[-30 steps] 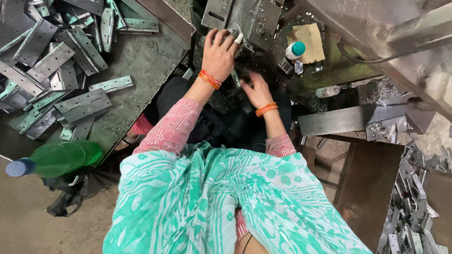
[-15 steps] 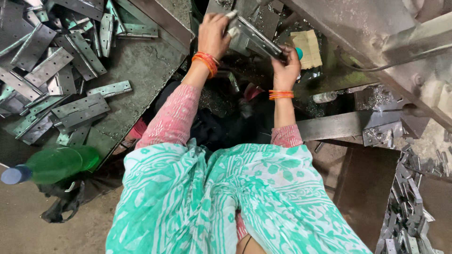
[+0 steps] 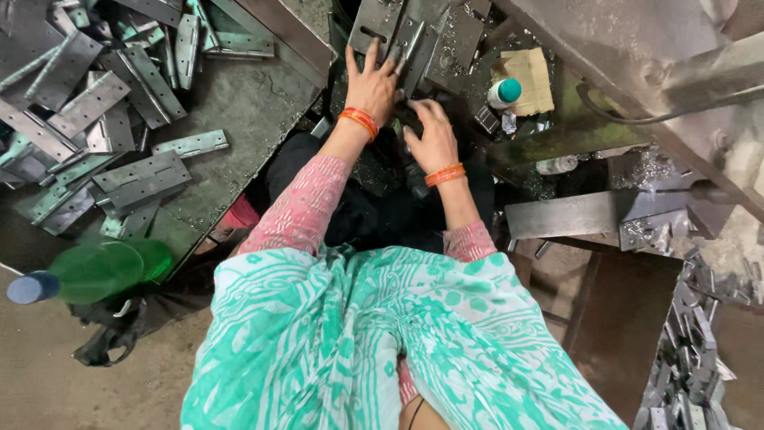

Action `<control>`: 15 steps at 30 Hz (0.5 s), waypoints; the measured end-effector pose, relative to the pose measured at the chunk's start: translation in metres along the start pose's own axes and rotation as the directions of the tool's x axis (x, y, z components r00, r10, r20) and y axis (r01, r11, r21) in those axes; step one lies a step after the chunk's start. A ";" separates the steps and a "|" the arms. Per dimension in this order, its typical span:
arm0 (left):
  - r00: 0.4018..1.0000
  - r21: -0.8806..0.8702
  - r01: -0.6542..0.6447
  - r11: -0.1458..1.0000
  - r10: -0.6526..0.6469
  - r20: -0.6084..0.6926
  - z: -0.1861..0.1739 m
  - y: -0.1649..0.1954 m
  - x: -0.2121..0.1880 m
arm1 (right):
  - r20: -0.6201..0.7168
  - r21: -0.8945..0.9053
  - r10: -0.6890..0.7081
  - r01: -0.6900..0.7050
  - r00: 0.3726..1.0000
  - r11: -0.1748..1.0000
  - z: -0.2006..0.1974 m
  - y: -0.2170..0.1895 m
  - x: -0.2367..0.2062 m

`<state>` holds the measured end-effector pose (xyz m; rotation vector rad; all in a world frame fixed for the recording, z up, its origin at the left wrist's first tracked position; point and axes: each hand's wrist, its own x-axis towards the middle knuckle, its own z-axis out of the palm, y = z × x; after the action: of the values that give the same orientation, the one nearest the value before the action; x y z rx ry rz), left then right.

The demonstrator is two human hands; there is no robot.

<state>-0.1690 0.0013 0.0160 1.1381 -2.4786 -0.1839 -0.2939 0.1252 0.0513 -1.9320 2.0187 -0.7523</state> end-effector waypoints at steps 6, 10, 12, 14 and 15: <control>0.996 0.072 0.003 0.997 -0.009 0.086 0.006 0.002 0.026 | 0.212 -0.340 0.178 -0.098 0.961 0.935 0.031 0.005 -0.071; 0.999 0.119 -0.005 0.993 0.009 -0.033 0.004 0.004 0.021 | 0.183 -0.247 0.297 -0.248 0.937 0.937 0.065 0.005 -0.098; 1.000 0.131 0.005 0.991 -0.005 0.003 0.001 0.005 0.018 | 0.180 -0.258 0.336 -0.285 0.924 0.923 0.072 0.004 -0.102; 0.999 0.112 0.028 0.993 -0.024 -0.032 -0.002 0.006 0.015 | 0.176 -0.222 0.312 -0.271 0.934 0.936 0.072 0.004 -0.102; 0.998 0.098 0.037 0.994 -0.031 -0.054 -0.003 0.007 0.015 | 0.168 -0.209 0.301 -0.264 0.939 0.942 0.069 0.004 -0.100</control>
<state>-0.1815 -0.0050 0.0253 1.2102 -2.4473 -0.0403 -0.2522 0.2100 -0.0257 -1.6707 2.2368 -0.3006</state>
